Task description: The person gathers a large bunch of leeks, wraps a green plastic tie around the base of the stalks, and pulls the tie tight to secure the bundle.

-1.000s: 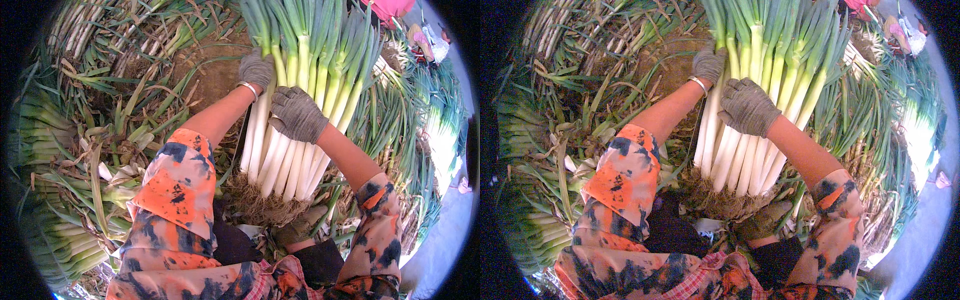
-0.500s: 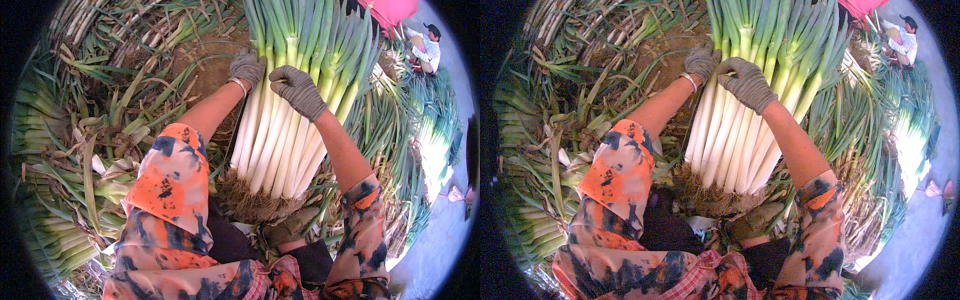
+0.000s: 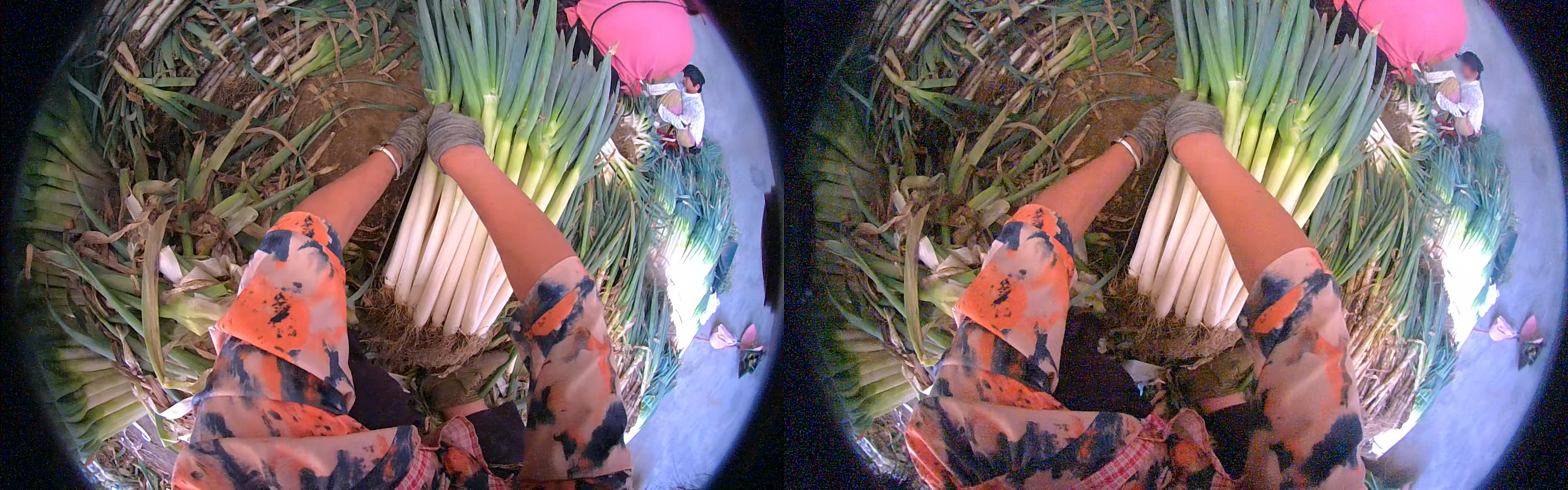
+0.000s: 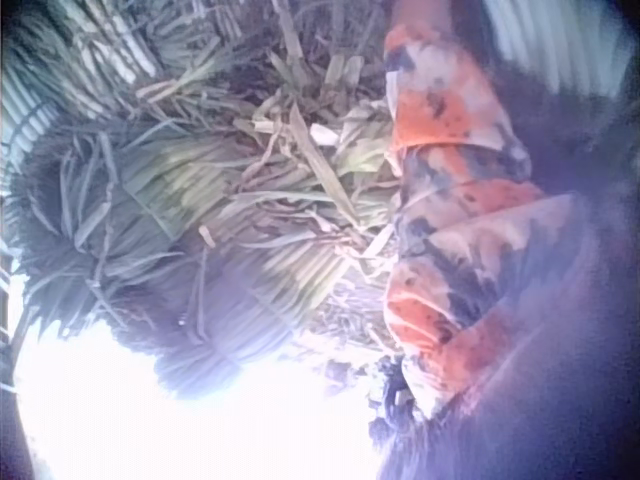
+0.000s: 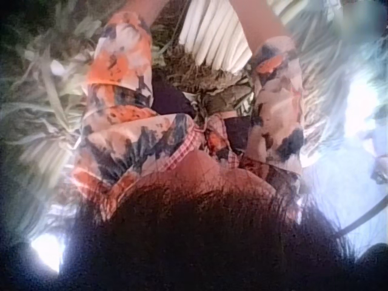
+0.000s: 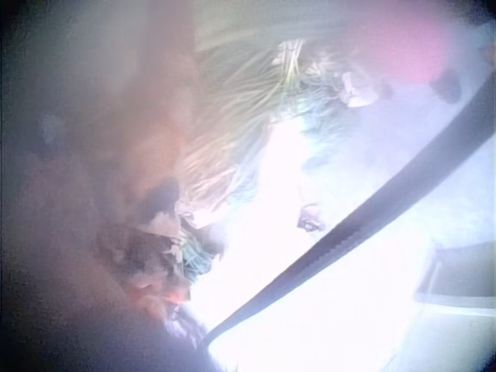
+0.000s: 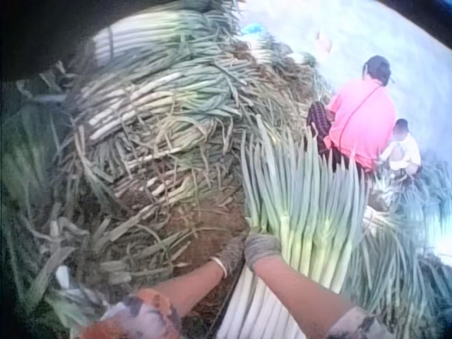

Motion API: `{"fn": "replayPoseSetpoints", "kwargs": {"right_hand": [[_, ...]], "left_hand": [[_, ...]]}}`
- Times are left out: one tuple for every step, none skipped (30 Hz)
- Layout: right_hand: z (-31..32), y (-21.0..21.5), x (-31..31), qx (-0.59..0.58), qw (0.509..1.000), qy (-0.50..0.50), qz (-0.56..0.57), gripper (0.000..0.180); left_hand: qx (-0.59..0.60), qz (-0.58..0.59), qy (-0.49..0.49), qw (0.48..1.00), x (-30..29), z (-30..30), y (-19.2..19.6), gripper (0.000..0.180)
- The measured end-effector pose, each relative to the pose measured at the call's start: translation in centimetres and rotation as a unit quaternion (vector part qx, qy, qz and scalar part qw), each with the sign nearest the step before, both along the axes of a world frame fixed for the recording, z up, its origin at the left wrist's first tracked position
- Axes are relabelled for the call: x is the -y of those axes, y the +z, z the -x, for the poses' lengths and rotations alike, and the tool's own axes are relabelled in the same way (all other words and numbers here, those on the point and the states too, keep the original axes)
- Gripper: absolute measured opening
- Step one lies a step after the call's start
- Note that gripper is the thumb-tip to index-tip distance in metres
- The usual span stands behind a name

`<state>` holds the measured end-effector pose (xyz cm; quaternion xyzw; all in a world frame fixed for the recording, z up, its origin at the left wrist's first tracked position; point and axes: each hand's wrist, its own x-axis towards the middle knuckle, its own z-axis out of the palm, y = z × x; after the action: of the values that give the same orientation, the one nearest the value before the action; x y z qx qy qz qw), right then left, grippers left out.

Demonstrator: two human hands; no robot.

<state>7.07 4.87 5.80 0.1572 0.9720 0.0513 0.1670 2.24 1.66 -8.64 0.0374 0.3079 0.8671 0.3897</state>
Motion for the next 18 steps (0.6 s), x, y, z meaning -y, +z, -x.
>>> {"fn": "replayPoseSetpoints", "kwargs": {"right_hand": [[0.2, -0.1, 0.3, 0.015, 1.000, -0.009, -0.006, 0.046], [0.4, -0.1, 0.7, 0.029, 0.999, -0.018, -0.012, 0.047], [0.3, -1.0, -0.1, 0.021, 0.999, -0.033, 0.003, 0.050], [0.2, -1.6, -1.4, 0.010, 0.999, -0.044, 0.018, 0.052], [0.2, -2.2, -2.7, -0.001, 0.998, -0.056, 0.032, 0.055], [-0.3, -2.2, -3.3, -0.005, 0.997, -0.071, 0.038, 0.061], [-0.4, -1.9, -3.2, -0.013, 0.996, -0.077, 0.042, 0.068], [-0.6, -1.6, -3.2, -0.020, 0.995, -0.084, 0.045, 0.074], [-0.8, -0.3, -2.1, -0.035, 0.993, -0.096, 0.051, 0.071], [-0.9, 0.1, -2.1, -0.048, 0.992, -0.093, 0.071, 0.068], [-1.0, 0.7, -2.8, -0.060, 0.990, -0.091, 0.090, 0.065], [-1.0, 0.9, -3.4, -0.072, 0.987, -0.090, 0.112, 0.063], [-1.1, 0.9, -3.8, -0.087, 0.984, -0.088, 0.127, 0.060], [-1.3, 0.9, -4.2, -0.102, 0.981, -0.087, 0.142, 0.056], [-1.8, 1.0, -4.7, -0.116, 0.977, -0.089, 0.154, 0.053], [-2.4, 1.1, -5.2, -0.131, 0.973, -0.092, 0.165, 0.050], [-3.0, 1.2, -5.8, -0.145, 0.969, -0.096, 0.176, 0.047], [-3.5, 1.3, -6.0, -0.167, 0.962, -0.096, 0.193, 0.047]], "left_hand": [[-0.035, 0.052, 0.006, 0.998, 0.3, 0.3, -0.5, 0.037], [-0.070, 0.105, 0.013, 0.992, 0.6, 0.7, -1.0, 0.039], [-0.156, 0.160, 0.018, 0.974, 0.6, 0.6, -0.9, 0.041], [-0.242, 0.214, 0.026, 0.946, 0.8, 0.4, -0.3, 0.043], [-0.324, 0.267, 0.034, 0.907, 0.9, 0.2, 0.3, 0.045], [-0.299, 0.267, 0.035, 0.916, 1.1, -0.7, 1.0, 0.047], [-0.275, 0.267, 0.047, 0.923, 1.6, -1.1, 2.0, 0.049], [-0.250, 0.266, 0.057, 0.929, 2.1, -1.3, 3.1, 0.051], [-0.254, 0.297, 0.038, 0.920, 3.2, -1.2, 3.9, 0.054], [-0.268, 0.294, 0.032, 0.917, 3.2, -0.9, 3.3, 0.056], [-0.283, 0.291, 0.025, 0.913, 2.8, -0.3, 2.3, 0.058], [-0.298, 0.291, 0.017, 0.909, 2.8, 0.1, 2.3, 0.060], [-0.281, 0.278, 0.014, 0.918, 2.6, 0.3, 2.3, 0.062], [-0.294, 0.288, 0.016, 0.911, 2.7, 0.4, 2.2, 0.062], [-0.306, 0.295, 0.016, 0.905, 3.2, -0.1, 3.8, 0.063], [-0.319, 0.301, 0.014, 0.899, 3.3, -0.4, 4.7, 0.063], [-0.329, 0.331, 0.007, 0.884, 2.3, -0.3, 3.8, 0.064], [-0.348, 0.349, 0.008, 0.870, 2.1, -0.1, 3.3, 0.064]]}}
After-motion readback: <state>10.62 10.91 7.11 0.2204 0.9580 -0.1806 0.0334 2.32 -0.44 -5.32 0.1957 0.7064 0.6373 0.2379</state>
